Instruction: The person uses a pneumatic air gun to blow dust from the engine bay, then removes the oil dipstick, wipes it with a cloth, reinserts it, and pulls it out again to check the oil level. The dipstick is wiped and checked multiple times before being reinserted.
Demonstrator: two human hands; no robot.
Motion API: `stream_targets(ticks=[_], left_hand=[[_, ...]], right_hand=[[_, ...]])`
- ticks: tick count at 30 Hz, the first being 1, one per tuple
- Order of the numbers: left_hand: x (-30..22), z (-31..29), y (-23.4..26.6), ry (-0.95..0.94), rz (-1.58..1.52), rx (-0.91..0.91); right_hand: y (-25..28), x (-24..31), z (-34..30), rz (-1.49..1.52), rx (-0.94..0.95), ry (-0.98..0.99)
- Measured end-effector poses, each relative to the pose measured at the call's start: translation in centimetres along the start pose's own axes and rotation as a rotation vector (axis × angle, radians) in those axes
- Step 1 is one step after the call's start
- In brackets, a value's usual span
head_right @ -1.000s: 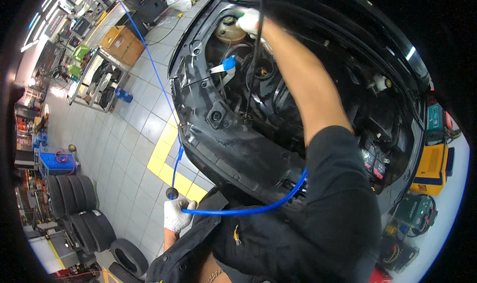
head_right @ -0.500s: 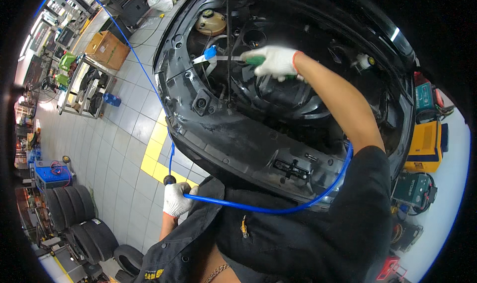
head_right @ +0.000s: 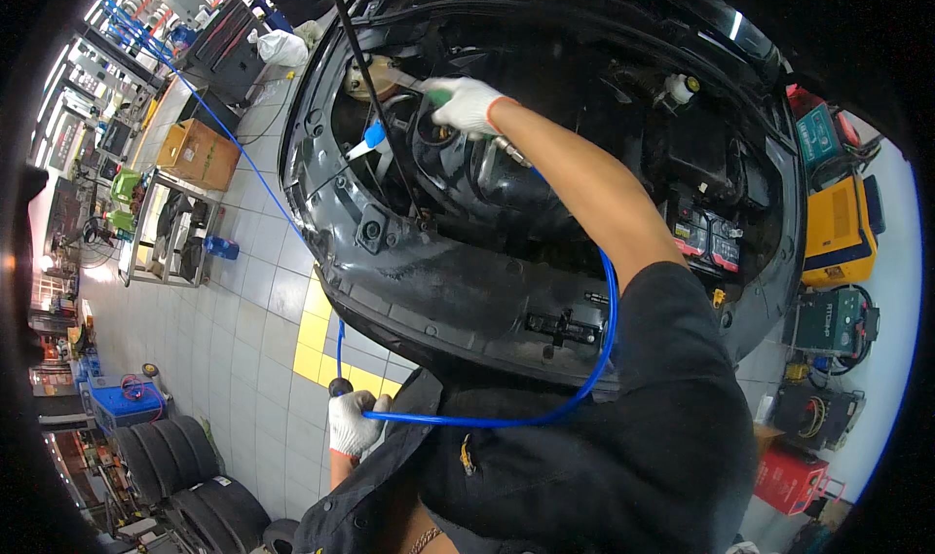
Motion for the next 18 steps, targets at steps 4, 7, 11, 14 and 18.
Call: stream_targets(ticks=[4, 7, 11, 14, 18], left_hand=[[0.6, 0.3, 0.0, 0.022, -0.02, -0.028], [0.7, 1.1, 0.7, -0.007, -0.055, -0.141], [-0.1, 2.9, 0.3, -0.225, 0.033, -0.1], [0.5, 4.6, 0.3, -0.163, 0.044, -0.084], [1.0, 7.6, -0.4, -0.093, 0.07, 0.088]], right_hand=[[1.9, -1.2, 4.8, 0.038, -0.316, 0.053], [1.3, -3.1, 7.0, 0.204, 0.05, -0.048], [7.8, -4.9, 6.3, -0.02, -0.627, -0.007], [10.5, -6.7, 4.6, -0.013, -0.522, -0.081], [15.9, -10.8, -2.4, -0.019, -0.56, -0.229]])
Point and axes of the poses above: each hand's wrist, its own z-axis towards the middle knuckle, its own y-axis out of the back of the hand, x = y × z, the point moved 5 cm from there along z, towards the middle knuckle, and after that the axes turned 10 degrees about y, right-handed, at the moved point
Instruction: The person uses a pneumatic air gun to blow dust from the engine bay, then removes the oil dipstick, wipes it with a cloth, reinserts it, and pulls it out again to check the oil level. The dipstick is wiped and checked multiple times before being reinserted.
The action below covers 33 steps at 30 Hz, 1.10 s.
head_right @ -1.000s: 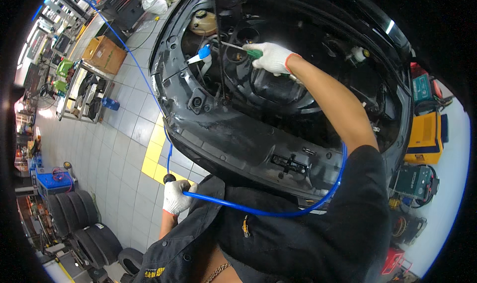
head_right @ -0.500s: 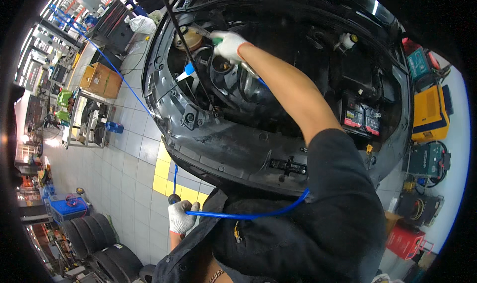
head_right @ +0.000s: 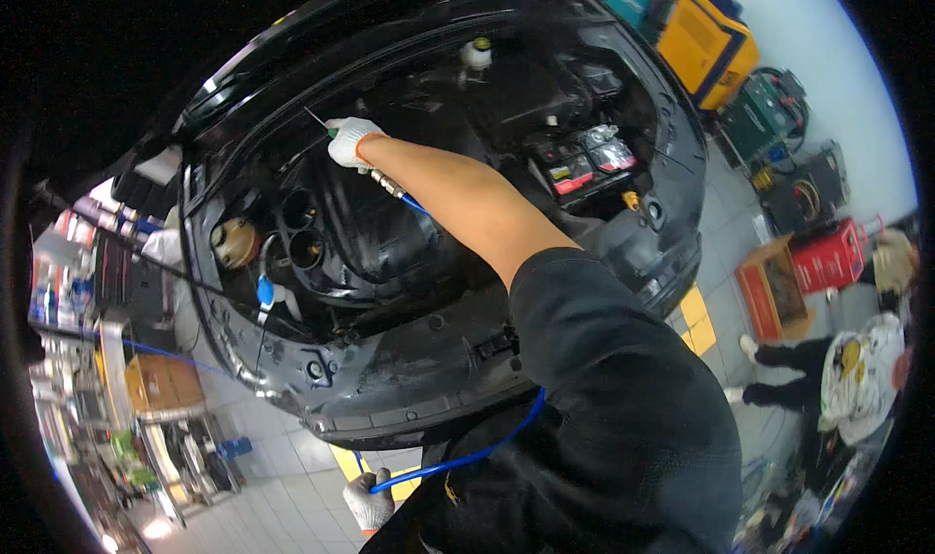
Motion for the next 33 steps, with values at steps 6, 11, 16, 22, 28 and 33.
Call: stream_targets(ticks=[6, 11, 16, 22, 28, 33], left_hand=[[-2.4, 2.8, 0.0, -0.11, 0.156, 0.137], [-5.2, 2.0, -0.7, -0.073, 0.229, 0.234], [-7.9, 0.0, -1.4, -0.005, 0.275, 0.291], [-9.9, -2.9, -1.4, 0.189, 0.399, 0.428], [-12.1, -5.1, -0.1, 0.32, -0.018, 0.188], [-9.9, -6.9, 1.4, 0.388, -0.055, 0.018]], right_hand=[[24.8, -13.5, -8.6, -0.1, -0.414, -0.271], [44.3, -20.3, -15.8, -0.401, -0.761, -0.402], [48.7, -21.3, -14.4, -0.277, -0.619, -0.268], [43.7, -17.1, -5.1, 0.145, -0.68, -0.125], [26.2, -5.5, 12.2, 0.104, -0.065, -0.037], [11.4, 4.5, 19.6, -0.019, 0.124, 0.118]])
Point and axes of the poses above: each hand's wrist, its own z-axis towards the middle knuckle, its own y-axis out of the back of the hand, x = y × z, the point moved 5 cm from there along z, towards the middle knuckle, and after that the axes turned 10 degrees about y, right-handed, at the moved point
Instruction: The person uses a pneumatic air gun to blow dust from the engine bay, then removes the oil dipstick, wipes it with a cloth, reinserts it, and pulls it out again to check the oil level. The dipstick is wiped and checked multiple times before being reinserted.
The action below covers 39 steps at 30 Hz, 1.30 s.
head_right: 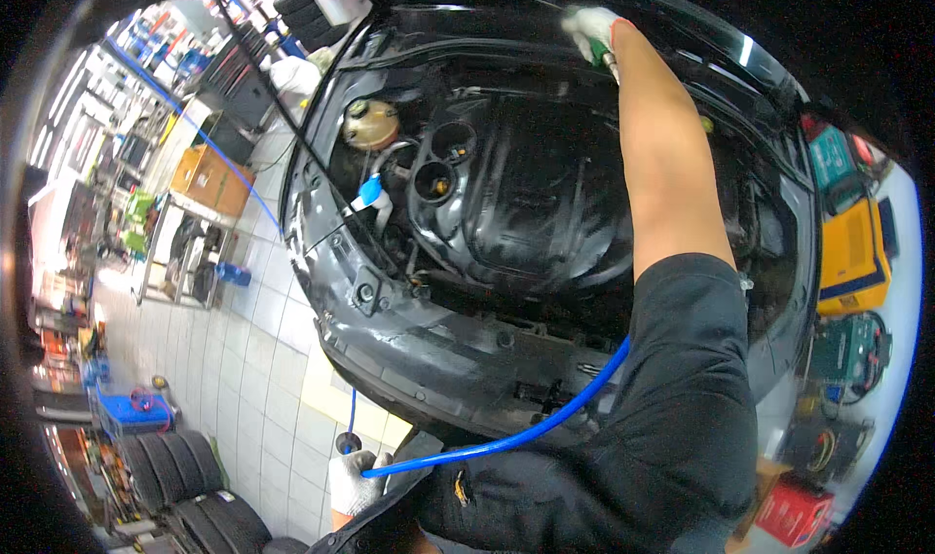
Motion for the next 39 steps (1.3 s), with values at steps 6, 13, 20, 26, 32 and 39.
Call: stream_targets(ticks=[6, 13, 20, 26, 32, 39], left_hand=[[3.9, 1.7, 0.1, 0.027, -0.118, -0.017], [5.4, 4.0, 1.9, 0.012, -0.081, -0.087], [6.1, 6.7, 1.7, -0.305, 0.018, -0.099], [2.7, 7.6, -1.4, -0.396, 0.127, 0.119], [0.7, 4.2, -4.3, -0.512, 0.342, 0.09], [2.6, 0.1, -7.6, -0.45, 0.317, 0.098]], right_hand=[[-18.3, 8.4, 6.1, 0.034, 0.276, 0.134], [-32.4, 12.3, 3.6, 0.095, 0.444, 0.195], [-19.6, 8.4, -10.8, -0.183, 0.406, 0.106], [-17.4, 3.3, -30.3, -0.22, 0.575, -0.152], [-19.8, 2.3, -36.5, -0.191, 0.574, 0.012], [-19.9, 0.6, -37.5, -0.247, 0.692, -0.056]])
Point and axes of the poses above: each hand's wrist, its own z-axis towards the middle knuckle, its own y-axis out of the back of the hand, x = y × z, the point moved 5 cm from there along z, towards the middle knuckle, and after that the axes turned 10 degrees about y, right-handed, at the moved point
